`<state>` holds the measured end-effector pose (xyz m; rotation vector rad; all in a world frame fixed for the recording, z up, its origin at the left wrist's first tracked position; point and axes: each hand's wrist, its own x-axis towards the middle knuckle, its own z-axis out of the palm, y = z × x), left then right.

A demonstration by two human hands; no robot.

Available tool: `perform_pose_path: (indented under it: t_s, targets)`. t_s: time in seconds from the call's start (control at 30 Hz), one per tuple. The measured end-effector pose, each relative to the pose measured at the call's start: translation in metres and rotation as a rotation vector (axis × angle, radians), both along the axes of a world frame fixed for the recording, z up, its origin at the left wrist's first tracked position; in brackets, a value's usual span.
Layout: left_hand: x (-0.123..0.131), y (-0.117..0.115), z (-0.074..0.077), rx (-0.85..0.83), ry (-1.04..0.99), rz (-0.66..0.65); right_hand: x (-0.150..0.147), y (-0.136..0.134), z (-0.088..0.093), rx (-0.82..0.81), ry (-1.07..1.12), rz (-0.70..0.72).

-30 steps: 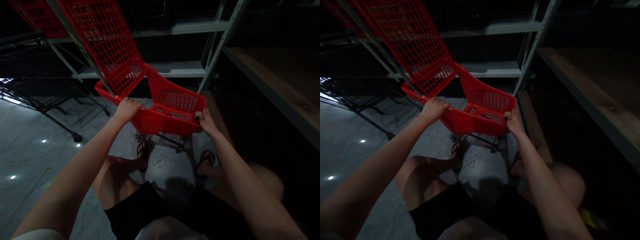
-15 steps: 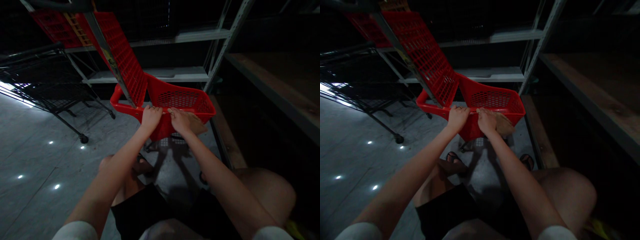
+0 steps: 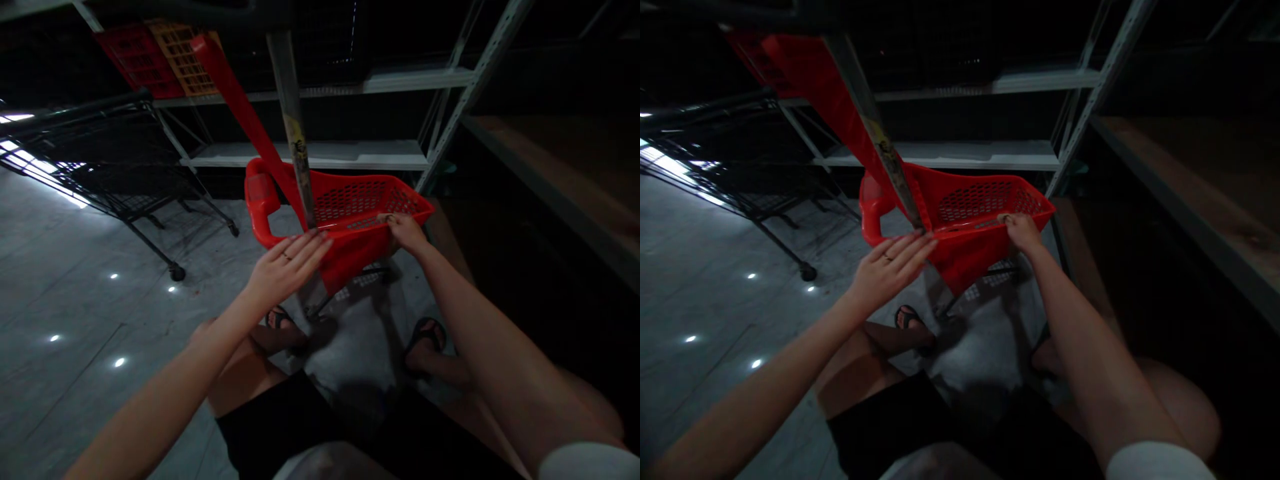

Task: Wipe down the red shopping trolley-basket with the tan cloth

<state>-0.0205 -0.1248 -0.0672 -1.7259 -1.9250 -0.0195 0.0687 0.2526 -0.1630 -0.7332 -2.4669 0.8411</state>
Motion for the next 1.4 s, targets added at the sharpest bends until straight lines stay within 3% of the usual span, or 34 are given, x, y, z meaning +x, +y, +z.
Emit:
perform_pose_path:
  t_s: [0.07,0.13,0.23,0.33,0.47,0.57,0.7,0.87,1.13,1.3,1.4]
  targets:
    - [-0.012,-0.026,0.007,0.101,-0.009,0.113,-0.005,0.003,-0.001,-0.020,0.017,-0.022]
    - [-0.024,-0.036,0.014,0.088,-0.066,0.145,-0.009,-0.001,-0.003,-0.037,0.032,-0.031]
    - [-0.035,-0.028,0.022,-0.059,-0.237,0.064,-0.009,-0.025,-0.004,-0.043,0.101,0.014]
    - [-0.039,-0.016,0.025,-0.056,-0.354,0.009,-0.008,-0.068,0.000,-0.009,0.193,0.124]
    - [-0.041,-0.008,0.023,-0.002,-0.358,-0.029,-0.010,-0.132,0.014,0.039,0.313,0.213]
    - [-0.037,0.000,0.019,0.012,-0.289,-0.025,-0.004,-0.158,0.022,0.054,0.416,0.203]
    - [-0.012,0.017,0.014,0.032,-0.213,0.054,0.014,-0.143,0.020,0.011,0.467,0.260]
    - [0.031,0.048,0.009,0.084,-0.161,0.098,0.030,-0.108,0.025,-0.127,0.468,0.195]
    - [0.084,0.109,0.010,0.134,-0.199,0.162,0.080,-0.142,0.046,-0.393,0.477,-0.007]
    - [0.072,0.115,0.018,0.068,-0.251,-0.108,0.094,-0.147,0.061,-0.119,0.516,-0.032]
    - [0.032,0.092,0.024,0.129,-0.285,-0.088,0.097,-0.136,0.067,0.074,0.445,-0.025]
